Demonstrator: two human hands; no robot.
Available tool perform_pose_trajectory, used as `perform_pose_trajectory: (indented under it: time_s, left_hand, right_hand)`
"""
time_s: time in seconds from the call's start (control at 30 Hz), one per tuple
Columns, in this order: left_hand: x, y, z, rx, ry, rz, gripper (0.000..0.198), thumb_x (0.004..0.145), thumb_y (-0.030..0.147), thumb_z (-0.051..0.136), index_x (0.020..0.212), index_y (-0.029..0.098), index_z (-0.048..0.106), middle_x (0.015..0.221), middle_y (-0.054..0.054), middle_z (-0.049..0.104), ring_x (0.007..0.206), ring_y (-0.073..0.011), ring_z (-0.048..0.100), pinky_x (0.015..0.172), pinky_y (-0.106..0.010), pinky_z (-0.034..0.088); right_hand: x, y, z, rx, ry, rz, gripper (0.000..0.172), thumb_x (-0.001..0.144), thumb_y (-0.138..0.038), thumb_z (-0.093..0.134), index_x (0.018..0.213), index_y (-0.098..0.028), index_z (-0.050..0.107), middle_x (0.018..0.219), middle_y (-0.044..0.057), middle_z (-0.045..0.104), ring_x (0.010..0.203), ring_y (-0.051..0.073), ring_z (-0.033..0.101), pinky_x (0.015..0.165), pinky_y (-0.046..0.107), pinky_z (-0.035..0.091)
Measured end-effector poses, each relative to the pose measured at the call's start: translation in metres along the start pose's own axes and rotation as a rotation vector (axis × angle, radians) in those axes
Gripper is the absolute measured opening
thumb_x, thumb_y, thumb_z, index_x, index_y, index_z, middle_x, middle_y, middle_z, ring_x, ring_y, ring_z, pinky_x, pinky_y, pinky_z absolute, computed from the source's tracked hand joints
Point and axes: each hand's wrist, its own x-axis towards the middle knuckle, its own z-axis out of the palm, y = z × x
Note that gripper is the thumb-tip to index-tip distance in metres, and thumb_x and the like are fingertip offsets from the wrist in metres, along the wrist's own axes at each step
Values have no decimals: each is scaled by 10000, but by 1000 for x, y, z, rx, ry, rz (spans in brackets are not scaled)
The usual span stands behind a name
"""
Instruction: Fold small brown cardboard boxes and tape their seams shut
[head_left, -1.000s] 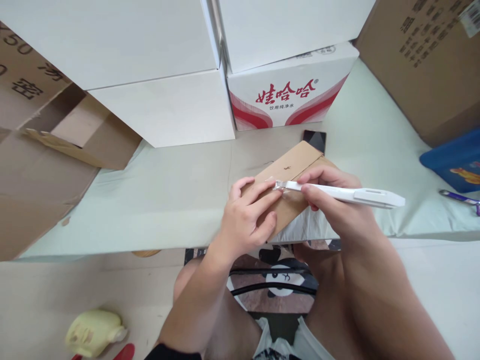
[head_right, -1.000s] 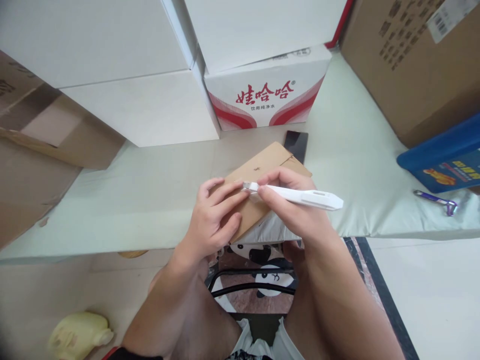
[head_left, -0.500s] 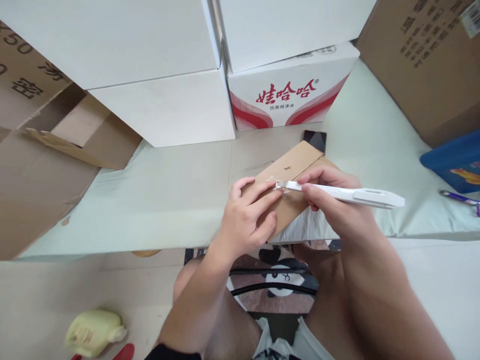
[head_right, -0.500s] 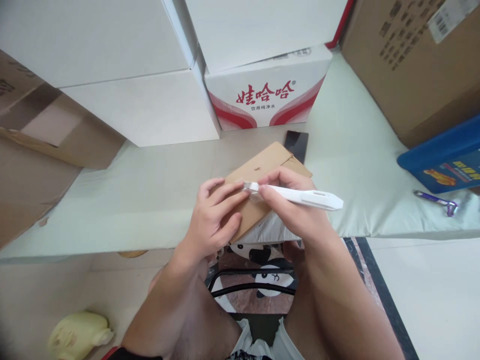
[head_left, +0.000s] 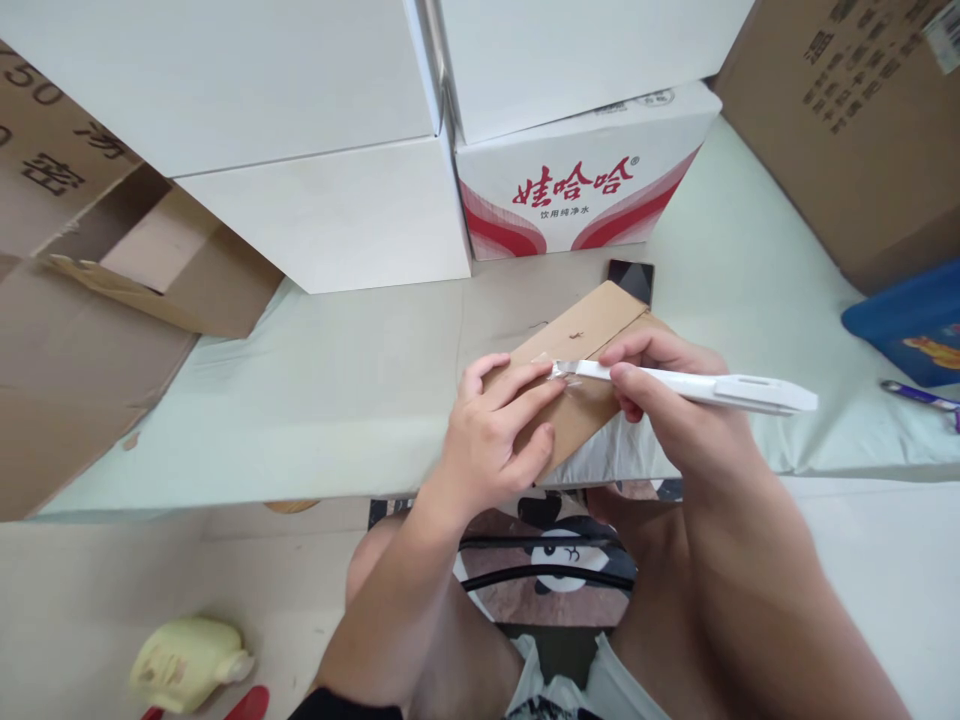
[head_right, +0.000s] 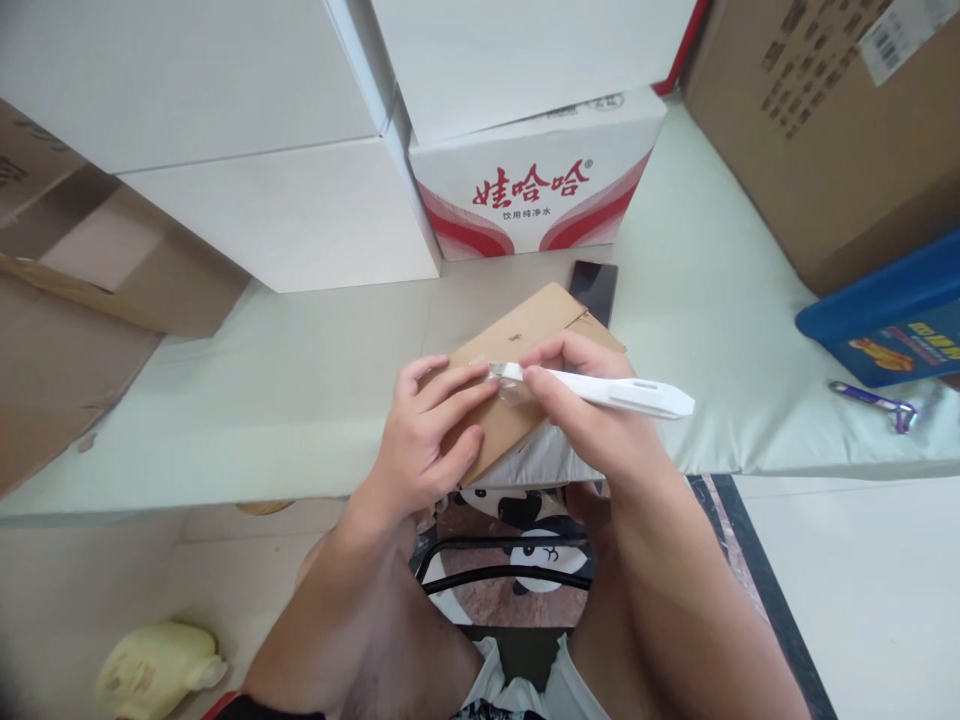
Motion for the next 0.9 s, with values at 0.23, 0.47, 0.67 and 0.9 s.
perform_pose_trajectory:
  time_s: [0.23, 0.47, 0.67, 0.9]
  left_hand:
    - [0, 0, 0, 10, -20, -24, 381, 946, 278, 495, 1264, 210, 694, 1379, -87, 702, 1261, -254, 624, 1169, -514, 393]
    - [0, 0, 1, -4, -11, -34, 374, 942, 274, 497, 1247, 208, 702, 1366, -81, 711, 1256, -252, 627, 1174, -509, 390]
    - [0, 0, 1, -14, 4, -16, 363, 931, 249, 507, 1224, 173, 708, 1347, -101, 719, 1237, -238, 638, 1172, -493, 392]
    - [-1, 0, 1, -11, 10, -35, 373, 935, 269, 496, 1233, 194, 708, 1340, -88, 724, 1226, -243, 633, 1162, -505, 400]
  right_hand:
    - [0, 6, 0, 117, 13, 33, 129, 822, -331, 698, 795, -205, 680, 542, -48, 545, 474, 97, 471, 468, 241, 367]
    - [4, 9, 0, 452, 122, 49, 238, 789, -455, 689, 731, -227, 656, 551, -39, 490, 409, 94, 400, 377, 255, 245]
    - [11, 12, -17, 599, 488, -103, 371, 751, -627, 642, 675, -274, 560, 514, -49, 303, 410, 113, 281, 406, 301, 203]
    - [31, 57, -26, 581, 631, 57, 409, 787, -687, 535, 819, -291, 441, 499, -82, 271, 393, 123, 272, 412, 298, 203]
